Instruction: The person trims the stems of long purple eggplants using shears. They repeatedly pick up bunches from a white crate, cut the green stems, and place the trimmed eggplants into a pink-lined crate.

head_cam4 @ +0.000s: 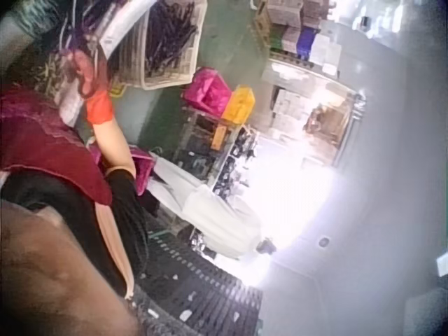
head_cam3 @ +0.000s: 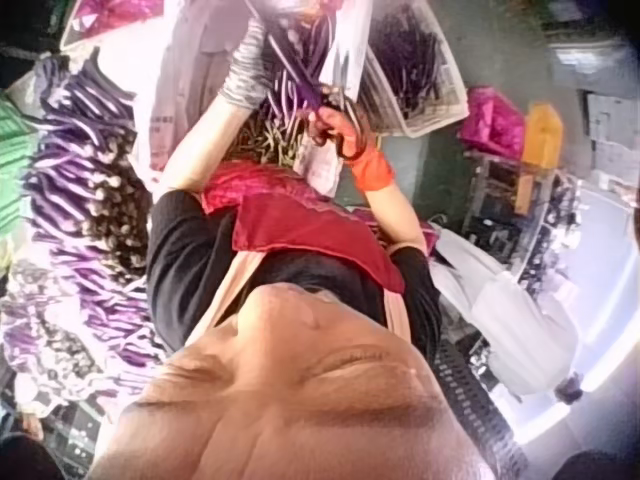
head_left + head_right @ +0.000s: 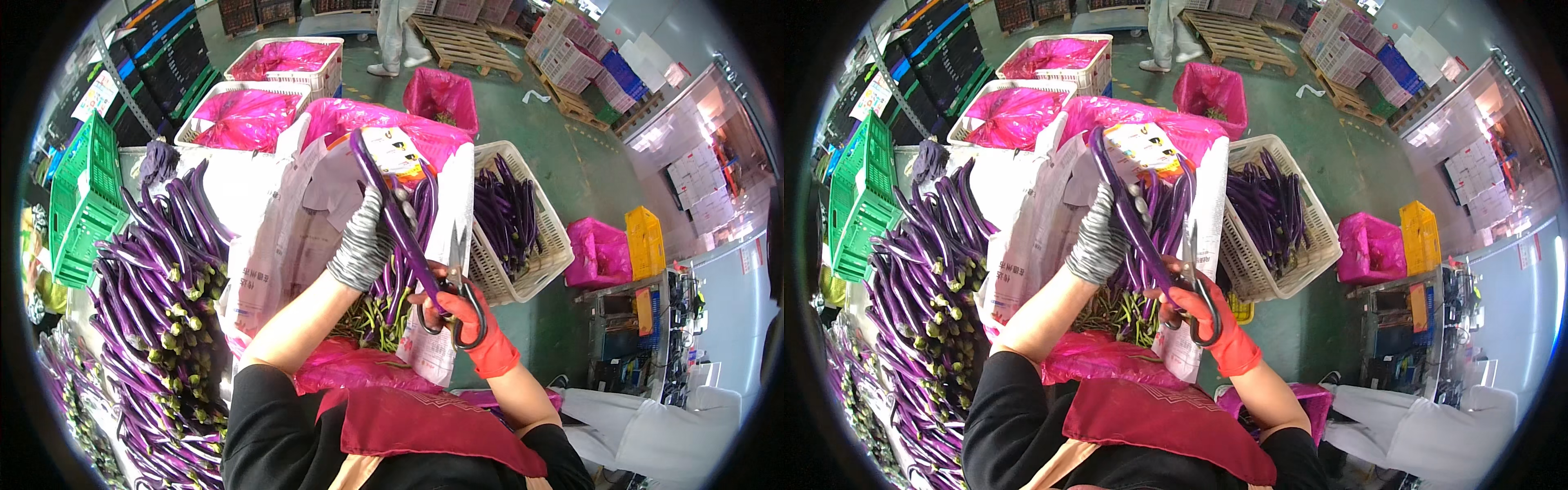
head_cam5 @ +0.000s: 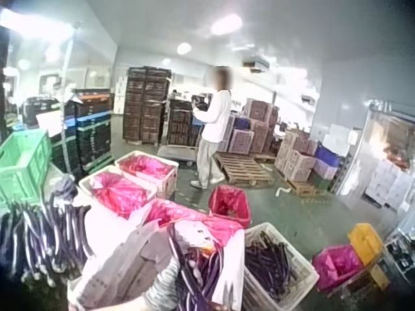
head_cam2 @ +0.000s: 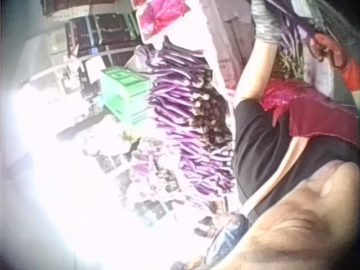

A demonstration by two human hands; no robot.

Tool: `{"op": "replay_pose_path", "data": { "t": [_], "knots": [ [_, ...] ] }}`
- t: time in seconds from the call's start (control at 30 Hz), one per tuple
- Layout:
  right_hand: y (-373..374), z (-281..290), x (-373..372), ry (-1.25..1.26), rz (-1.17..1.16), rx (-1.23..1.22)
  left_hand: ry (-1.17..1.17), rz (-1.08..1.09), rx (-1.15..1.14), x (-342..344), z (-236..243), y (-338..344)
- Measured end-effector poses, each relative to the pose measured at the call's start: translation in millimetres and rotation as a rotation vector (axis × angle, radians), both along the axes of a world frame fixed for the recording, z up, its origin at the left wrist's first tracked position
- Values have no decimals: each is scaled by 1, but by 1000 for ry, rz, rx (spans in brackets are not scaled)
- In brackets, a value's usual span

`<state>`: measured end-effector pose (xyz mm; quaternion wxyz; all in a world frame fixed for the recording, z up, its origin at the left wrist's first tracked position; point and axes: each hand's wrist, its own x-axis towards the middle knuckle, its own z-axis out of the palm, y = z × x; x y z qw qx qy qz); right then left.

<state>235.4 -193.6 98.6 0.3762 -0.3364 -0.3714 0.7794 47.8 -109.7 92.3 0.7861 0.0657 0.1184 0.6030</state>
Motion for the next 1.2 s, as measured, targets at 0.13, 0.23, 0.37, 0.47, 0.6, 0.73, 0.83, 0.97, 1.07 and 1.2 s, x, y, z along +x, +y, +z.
{"op": "replay_pose_path", "data": {
  "t": [0.13,0.23,0.37,0.47,0.6,0.73,0.83,0.97,1.07,1.2],
  "knots": [
    [-12,6,-1,69,-38,-94,69,-101,171,-10,-10,12],
    [-15,-1,-1,83,-1,-81,50,-107,168,-2,-8,6],
    [-25,-8,-17,70,-117,-141,-14,-152,238,0,-29,5],
    [-24,-13,-24,18,-66,-63,150,-49,99,1,-21,-3],
    [-24,-24,-38,-14,-181,46,378,-81,11,5,-17,-19],
    [-21,-42,-36,-30,-301,9,612,-108,-63,19,-23,-45],
    [-5,-66,-37,-309,-411,406,546,-5,-122,-2,-30,-15],
    [-18,-42,-13,-105,-475,67,1027,241,-202,-43,-62,13],
    [-32,-53,5,-190,-443,88,980,135,-371,-39,-88,18],
    [-41,-58,9,-121,-394,86,1450,146,-242,-22,-196,29]
  ]
}}
